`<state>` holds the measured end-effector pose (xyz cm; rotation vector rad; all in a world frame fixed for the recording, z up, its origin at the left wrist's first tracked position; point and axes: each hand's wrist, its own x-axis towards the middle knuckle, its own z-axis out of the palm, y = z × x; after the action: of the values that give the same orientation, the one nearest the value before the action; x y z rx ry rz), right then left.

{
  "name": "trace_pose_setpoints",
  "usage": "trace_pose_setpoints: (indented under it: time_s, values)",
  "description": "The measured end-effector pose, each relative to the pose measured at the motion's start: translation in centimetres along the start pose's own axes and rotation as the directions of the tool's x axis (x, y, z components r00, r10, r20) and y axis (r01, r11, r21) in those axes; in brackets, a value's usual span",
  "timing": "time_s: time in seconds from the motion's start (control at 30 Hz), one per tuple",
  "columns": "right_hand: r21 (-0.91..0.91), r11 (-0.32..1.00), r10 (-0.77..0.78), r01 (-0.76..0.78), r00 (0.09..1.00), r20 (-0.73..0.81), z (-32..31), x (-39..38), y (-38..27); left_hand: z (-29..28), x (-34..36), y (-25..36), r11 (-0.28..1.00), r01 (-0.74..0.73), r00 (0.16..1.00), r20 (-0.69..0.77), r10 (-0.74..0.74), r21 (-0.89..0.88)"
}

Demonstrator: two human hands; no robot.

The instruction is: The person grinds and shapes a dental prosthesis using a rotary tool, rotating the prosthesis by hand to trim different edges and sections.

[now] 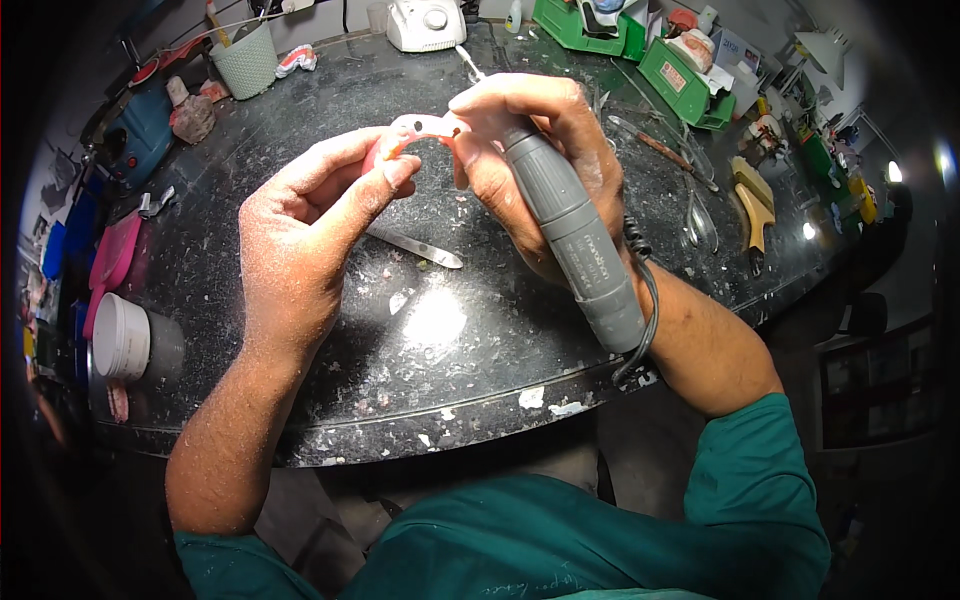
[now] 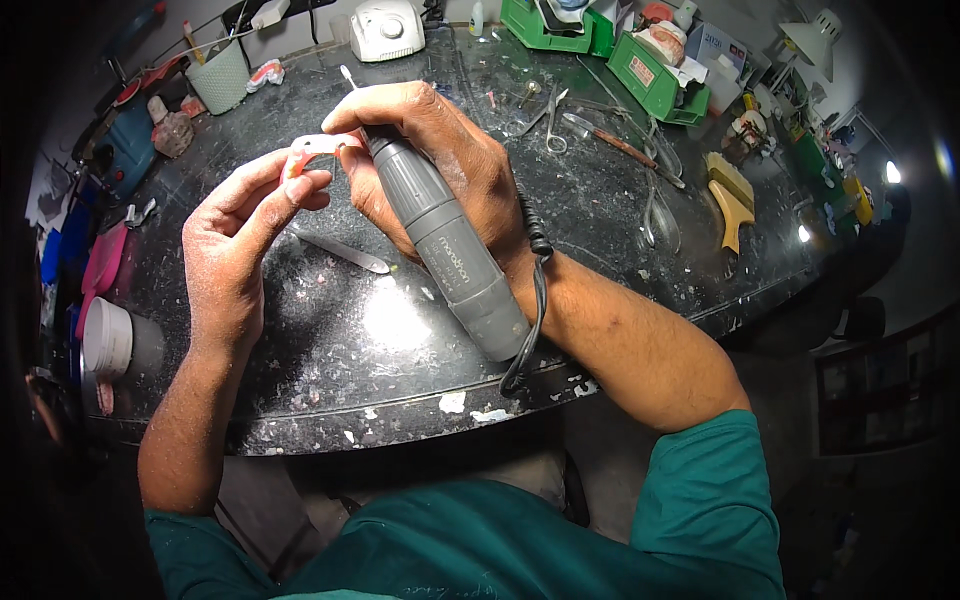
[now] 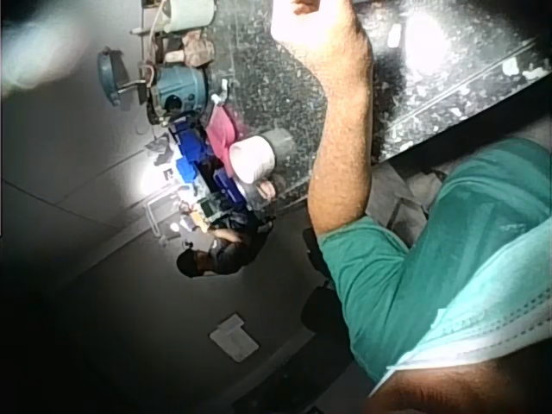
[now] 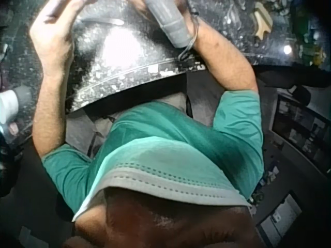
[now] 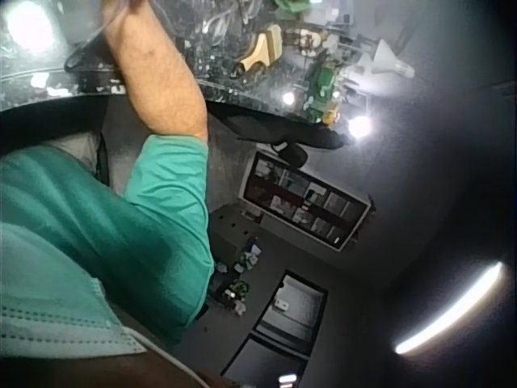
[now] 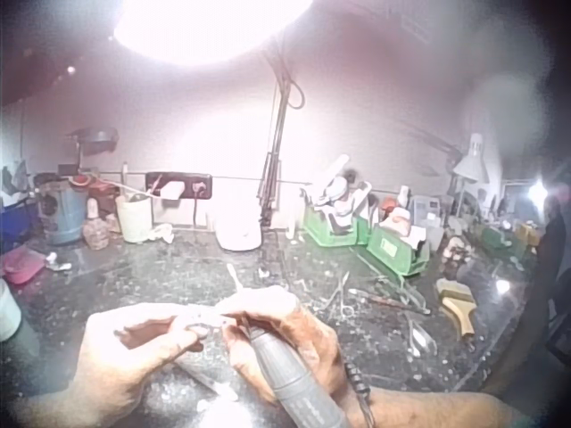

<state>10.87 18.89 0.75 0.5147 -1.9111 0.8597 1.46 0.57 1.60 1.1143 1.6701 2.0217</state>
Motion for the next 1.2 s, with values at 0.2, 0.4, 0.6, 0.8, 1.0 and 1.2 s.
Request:
trace_pose_setpoints:
  time_s: [0.2,0.4,0.6,0.8,1.0,1.2]
  values:
    - [0.032,0.999,0.006,-0.006,1.000,-0.004,-0.04,-0.07,0.25,0.06,0.04,-0.19,1.000,-0.007,1.000,0.006,0.007,-0.026]
    - [0.014,1.000,0.028,-0.028,1.000,0.007,-0.17,-0.06,0.03,0.02,0.13,-0.20,1.000,-0.011,1.000,0.003,0.011,-0.013]
    - [-0.032,0.999,-0.005,0.005,1.000,-0.012,-0.01,-0.09,-0.02,-0.04,0.05,-0.21,0.997,-0.022,1.000,0.021,0.021,0.075]
    - [-0.053,0.998,-0.028,0.028,1.000,-0.005,0.03,-0.08,-0.07,0.03,0.00,-0.01,0.997,-0.007,1.000,0.026,0.005,0.083]
    - [-0.015,1.000,-0.003,0.003,1.000,0.009,-0.02,-0.03,-0.35,0.16,-0.10,-0.02,0.996,-0.009,1.000,0.028,0.006,0.093]
    - [-0.028,0.999,-0.027,0.027,1.000,0.014,-0.12,0.01,-0.30,0.12,-0.08,-0.01,0.999,-0.002,1.000,0.030,0.001,0.032]
